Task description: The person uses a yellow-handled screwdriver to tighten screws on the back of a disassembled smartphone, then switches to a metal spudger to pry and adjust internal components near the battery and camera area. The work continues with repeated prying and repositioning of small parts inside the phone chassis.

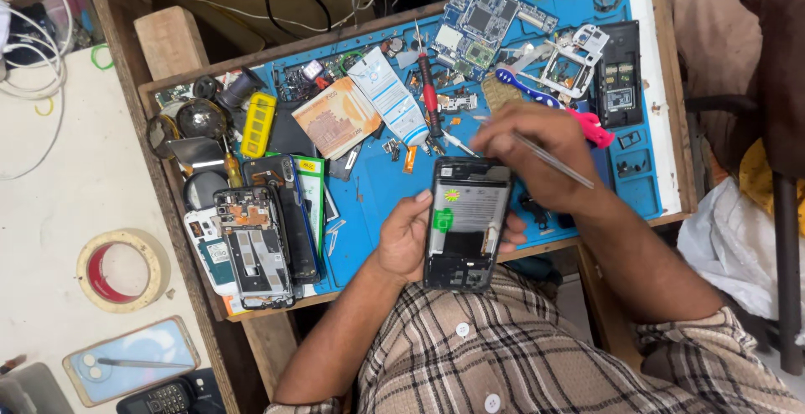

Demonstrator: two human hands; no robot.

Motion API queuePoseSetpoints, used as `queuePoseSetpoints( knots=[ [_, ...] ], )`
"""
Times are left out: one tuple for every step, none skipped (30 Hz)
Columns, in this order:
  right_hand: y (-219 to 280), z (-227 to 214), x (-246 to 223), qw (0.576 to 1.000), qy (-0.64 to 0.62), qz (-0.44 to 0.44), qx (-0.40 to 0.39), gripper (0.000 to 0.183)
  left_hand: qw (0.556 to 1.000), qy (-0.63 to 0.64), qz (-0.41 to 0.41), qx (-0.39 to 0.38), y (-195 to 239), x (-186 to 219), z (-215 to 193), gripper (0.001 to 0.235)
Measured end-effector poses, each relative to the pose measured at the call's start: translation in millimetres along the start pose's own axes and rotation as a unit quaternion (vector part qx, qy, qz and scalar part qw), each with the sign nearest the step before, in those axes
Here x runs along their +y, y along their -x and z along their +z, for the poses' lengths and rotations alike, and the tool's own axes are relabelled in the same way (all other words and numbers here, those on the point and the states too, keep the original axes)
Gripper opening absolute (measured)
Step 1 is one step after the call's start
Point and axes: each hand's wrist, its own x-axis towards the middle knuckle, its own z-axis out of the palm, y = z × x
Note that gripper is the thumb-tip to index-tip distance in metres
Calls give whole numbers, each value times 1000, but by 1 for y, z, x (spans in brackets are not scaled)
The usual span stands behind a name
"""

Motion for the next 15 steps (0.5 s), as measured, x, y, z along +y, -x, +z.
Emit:
queuePoseSetpoints(
  knots=[
    [4,2,0,998,48,-30,-11,20,1000,15,12,-1,2,-3,-1,84],
    [7,4,1,993,95,-59,-22,17,999,30,24,-3,4,-6,-2,83],
    [9,6,2,995,87,-39,-36,18,998,55,32,-1,5,-10,-3,83],
    [11,8,4,995,79,-20,-49,18,996,81,41,1,7,-13,-3,83],
    [11,10,5,995,72,-1,-63,18,993,106,50,1,8,-15,-4,83],
    [11,13,7,993,90,-22,-67,18,992,114,59,2,9,-17,-5,84],
    [12,16,9,991,109,-43,-71,17,990,122,68,3,9,-19,-5,85],
    [13,17,11,987,128,-64,-75,17,989,130,77,3,10,-20,-6,86],
    [15,17,13,988,115,-69,-73,19,989,118,84,26,10,-20,-6,86],
    [18,16,14,989,103,-74,-72,21,989,106,91,48,11,-19,-6,85],
    [21,16,16,990,88,-79,-72,23,988,94,99,72,12,-18,-6,85],
    [25,14,17,998,17,-37,-46,23,988,98,102,68,13,-17,-6,84],
    [31,13,18,998,-57,5,-18,27,987,101,105,67,15,-15,-7,84],
    [36,12,19,990,-131,47,10,33,986,104,109,66,16,-13,-7,84],
    [41,9,21,995,-95,26,14,30,987,99,111,66,16,-12,-7,87]
  ],
)
